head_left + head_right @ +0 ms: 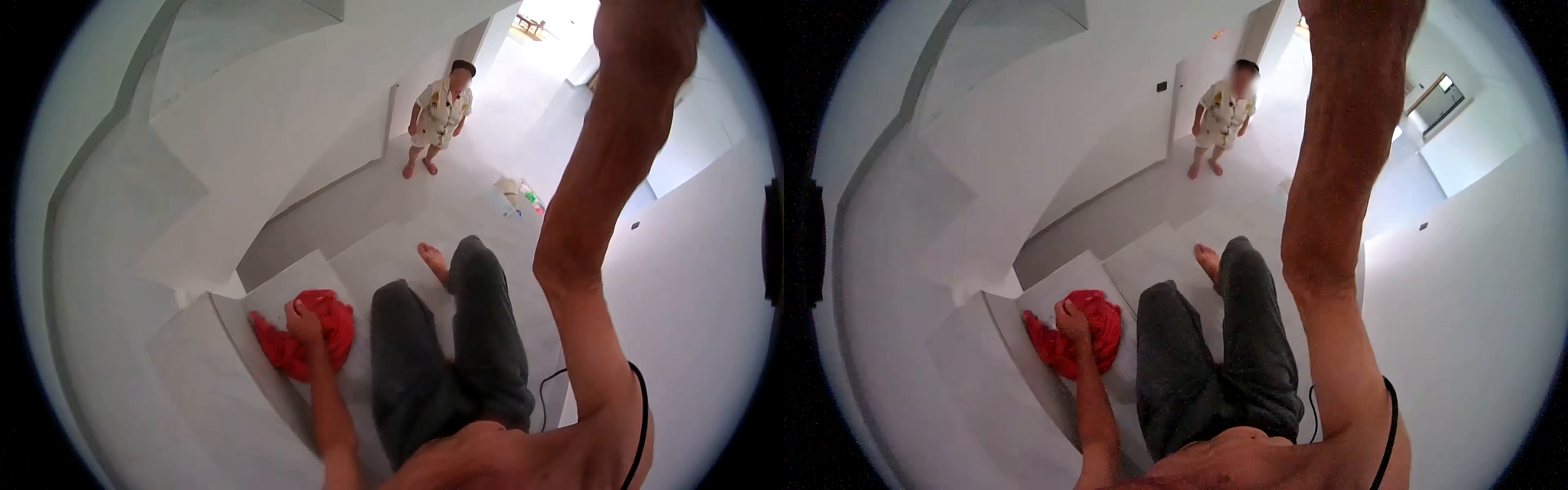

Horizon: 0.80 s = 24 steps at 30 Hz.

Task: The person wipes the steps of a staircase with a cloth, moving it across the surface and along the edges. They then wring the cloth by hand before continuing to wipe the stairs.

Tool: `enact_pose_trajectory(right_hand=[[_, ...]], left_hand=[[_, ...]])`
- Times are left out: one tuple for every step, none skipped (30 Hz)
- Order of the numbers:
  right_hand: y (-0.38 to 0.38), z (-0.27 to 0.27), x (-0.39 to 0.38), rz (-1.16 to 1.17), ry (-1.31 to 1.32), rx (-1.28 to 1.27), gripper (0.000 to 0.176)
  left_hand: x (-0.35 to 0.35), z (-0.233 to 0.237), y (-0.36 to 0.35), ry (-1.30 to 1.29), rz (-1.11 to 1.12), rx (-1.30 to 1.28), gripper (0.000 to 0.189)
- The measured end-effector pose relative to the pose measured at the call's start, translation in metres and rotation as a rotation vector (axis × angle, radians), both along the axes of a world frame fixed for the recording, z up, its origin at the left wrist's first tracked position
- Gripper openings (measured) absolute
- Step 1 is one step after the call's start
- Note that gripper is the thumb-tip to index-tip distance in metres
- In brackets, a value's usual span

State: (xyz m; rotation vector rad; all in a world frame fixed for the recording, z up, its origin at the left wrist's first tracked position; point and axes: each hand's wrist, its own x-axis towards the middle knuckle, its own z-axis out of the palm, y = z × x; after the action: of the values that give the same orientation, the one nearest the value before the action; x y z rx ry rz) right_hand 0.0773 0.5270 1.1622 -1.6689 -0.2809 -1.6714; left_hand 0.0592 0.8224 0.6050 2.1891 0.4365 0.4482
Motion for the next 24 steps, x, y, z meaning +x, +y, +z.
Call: enact_pose_trajectory(right_hand=[[-0.002, 0.0, 0.004, 0.057, 0.064, -0.001, 0.031], [-0.003, 0.0, 0.007, 0.111, 0.129, -0.001, 0.029], [-0.005, -0.039, 0.017, 0.184, 0.29, -0.042, 0.021], [-0.007, -0.087, 0.031, 0.259, 0.444, -0.088, 0.013], [0.005, -0.127, 0.034, 0.408, 0.619, -0.105, 0.012], [0.016, -0.168, 0.038, 0.54, 0.813, -0.119, 0.013], [0.028, -0.209, 0.042, 0.641, 1.007, -0.137, 0.013], [0.041, -0.254, 0.046, 0.623, 1.158, -0.3, 0.02], [0.064, -0.293, 0.053, 0.574, 1.282, -0.416, 0.019], [0.076, -0.331, 0.054, 0.619, 1.293, -0.5, 0.021], [0.088, -0.364, 0.054, 0.672, 1.302, -0.586, 0.024], [0.102, -0.388, 0.05, 0.639, 1.321, -0.571, 0.026], [0.114, -0.407, 0.049, 0.604, 1.338, -0.562, 0.027], [0.122, -0.422, 0.05, 0.569, 1.357, -0.557, 0.029], [0.129, -0.432, 0.052, 0.546, 1.368, -0.54, 0.032], [0.135, -0.438, 0.053, 0.522, 1.376, -0.523, 0.035], [0.139, -0.445, 0.053, 0.5, 1.381, -0.509, 0.038], [0.146, -0.45, 0.057, 0.493, 1.331, -0.514, 0.04], [0.151, -0.454, 0.06, 0.485, 1.28, -0.517, 0.043], [0.155, -0.458, 0.062, 0.476, 1.233, -0.521, 0.045], [0.155, -0.47, 0.065, 0.602, 1.27, -0.511, 0.045], [0.152, -0.48, 0.072, 0.725, 1.301, -0.5, 0.045], [0.151, -0.491, 0.077, 0.846, 1.328, -0.486, 0.044], [0.149, -0.492, 0.076, 0.897, 1.353, -0.468, 0.041]], left_hand=[[0.0, 0.008, -0.005, -0.027, 0.02, -0.001, 0.03], [-0.001, 0.011, -0.006, -0.012, 0.023, -0.023, 0.029], [-0.002, 0.007, -0.003, 0.0, 0.025, -0.044, 0.028], [0.002, 0.002, -0.001, 0.004, 0.029, -0.068, 0.028], [0.006, -0.004, 0.001, -0.001, 0.043, -0.049, 0.025], [0.007, -0.005, 0.002, -0.004, 0.047, -0.025, 0.023], [0.0, -0.007, 0.0, 0.001, 0.056, -0.004, 0.021], [-0.002, -0.008, 0.004, 0.0, 0.046, -0.09, 0.021], [0.005, -0.011, 0.011, -0.002, 0.031, -0.182, 0.021], [0.008, -0.013, 0.014, -0.001, 0.02, -0.271, 0.021], [0.01, 0.001, 0.016, 0.082, 0.002, -0.273, 0.021], [0.01, 0.0, 0.021, 0.053, -0.007, -0.295, 0.021], [0.013, -0.001, 0.025, 0.019, -0.015, -0.321, 0.023], [0.016, -0.004, 0.025, -0.014, -0.021, -0.351, 0.024], [0.015, 0.002, 0.024, -0.002, -0.045, -0.506, 0.025], [0.012, 0.018, 0.021, 0.006, -0.07, -0.661, 0.025], [0.01, 0.034, 0.018, 0.01, -0.093, -0.815, 0.026], [0.012, 0.041, 0.02, 0.018, -0.114, -0.907, 0.025], [0.013, 0.047, 0.02, 0.023, -0.137, -0.999, 0.024], [0.015, 0.054, 0.021, 0.033, -0.16, -1.093, 0.023], [0.013, 0.061, 0.023, 0.049, -0.182, -1.164, 0.023], [0.014, 0.067, 0.024, 0.062, -0.207, -1.236, 0.023], [0.015, 0.069, 0.024, 0.074, -0.237, -1.307, 0.023], [0.017, 0.063, 0.026, 0.082, -0.236, -1.265, 0.024]])
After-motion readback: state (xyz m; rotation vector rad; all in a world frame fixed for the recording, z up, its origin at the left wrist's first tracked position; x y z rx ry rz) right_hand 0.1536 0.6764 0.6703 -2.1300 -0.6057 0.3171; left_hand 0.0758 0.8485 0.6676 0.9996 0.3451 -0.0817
